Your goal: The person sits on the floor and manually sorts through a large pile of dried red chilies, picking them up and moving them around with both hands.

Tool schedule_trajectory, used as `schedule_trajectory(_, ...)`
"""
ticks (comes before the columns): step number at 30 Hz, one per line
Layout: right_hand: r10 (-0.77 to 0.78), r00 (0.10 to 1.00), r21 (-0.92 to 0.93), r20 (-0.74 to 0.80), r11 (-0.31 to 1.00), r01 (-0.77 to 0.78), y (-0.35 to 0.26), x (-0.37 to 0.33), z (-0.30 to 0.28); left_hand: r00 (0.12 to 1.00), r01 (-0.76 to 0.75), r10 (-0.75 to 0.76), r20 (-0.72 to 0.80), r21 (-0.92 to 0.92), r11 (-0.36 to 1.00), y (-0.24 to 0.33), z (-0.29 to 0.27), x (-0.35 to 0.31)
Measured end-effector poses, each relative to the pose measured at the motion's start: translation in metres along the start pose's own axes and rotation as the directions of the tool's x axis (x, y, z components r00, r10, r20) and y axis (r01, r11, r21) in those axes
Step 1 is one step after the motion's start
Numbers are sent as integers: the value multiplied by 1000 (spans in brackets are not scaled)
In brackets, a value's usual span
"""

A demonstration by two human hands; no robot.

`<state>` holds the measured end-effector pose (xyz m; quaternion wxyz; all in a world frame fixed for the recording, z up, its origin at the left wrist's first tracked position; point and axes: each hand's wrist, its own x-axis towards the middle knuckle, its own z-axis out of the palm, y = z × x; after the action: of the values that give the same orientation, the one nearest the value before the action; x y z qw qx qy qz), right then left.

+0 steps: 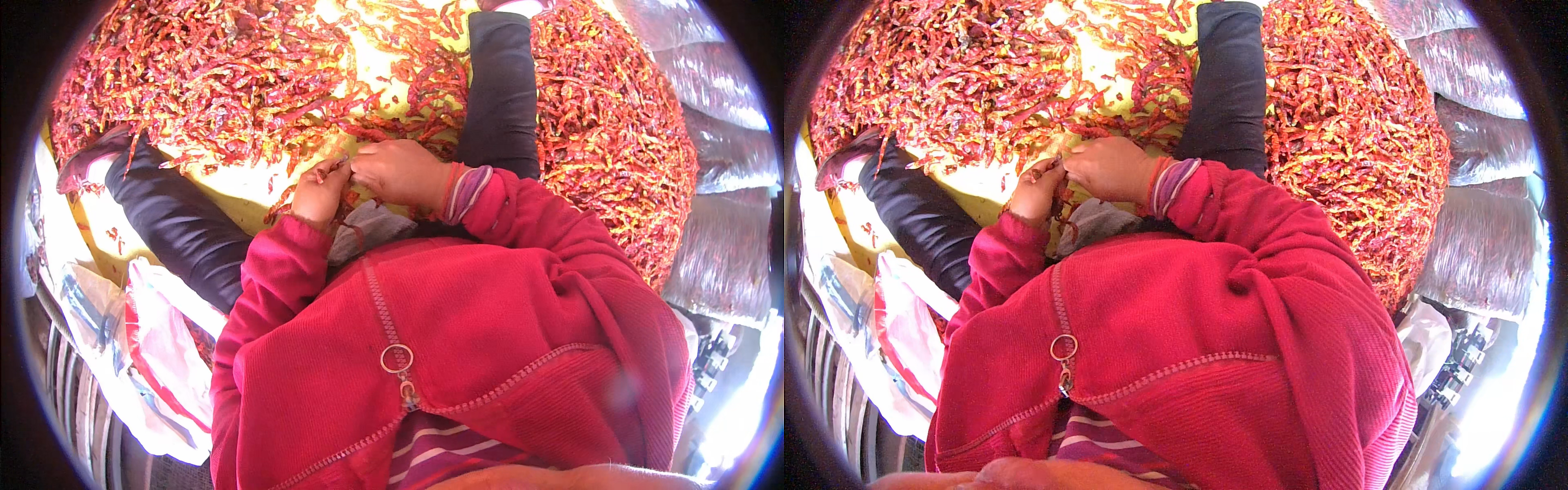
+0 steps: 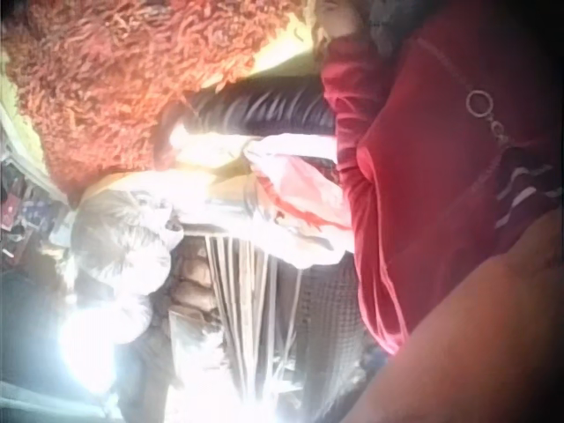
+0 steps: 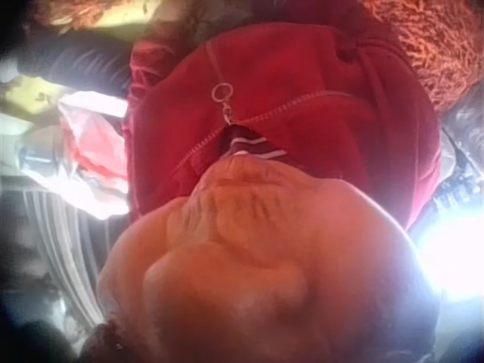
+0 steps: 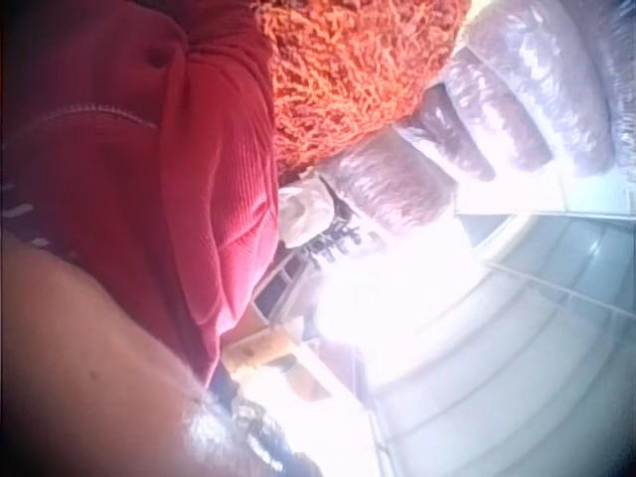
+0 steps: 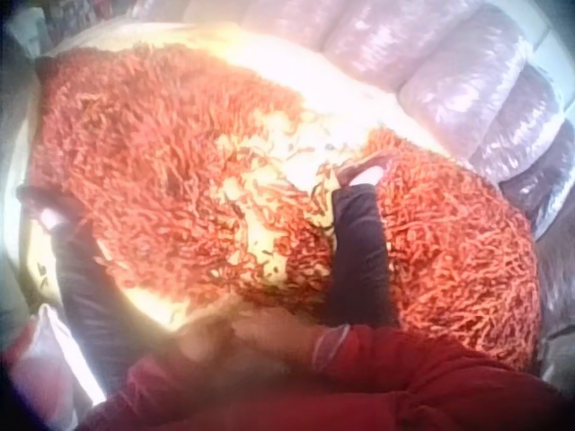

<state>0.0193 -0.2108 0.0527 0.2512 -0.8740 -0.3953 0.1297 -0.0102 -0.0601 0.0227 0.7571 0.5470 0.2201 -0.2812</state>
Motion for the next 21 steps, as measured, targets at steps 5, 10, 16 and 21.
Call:
schedule_trajectory(5, -137, 990, 3, 24, 991, 137, 11, 4, 1, 973, 230, -229, 36, -284, 931, -3, 3, 13)
schedule_trajectory(10, -149, 955, 96, 256, 987, 128, 17, 14, -22, 973, 214, -165, 161, -359, 909, -9, -19, 21)
schedule_trajectory(16, 166, 957, -171, 238, 977, -127, 124, 18, -39, 936, 305, -178, 302, -450, 839, 3, -25, 11)
schedule_trajectory(21, 301, 948, -343, -106, 883, -319, 174, 37, -31, 932, 300, -184, 311, -384, 873, 2, -29, 15)
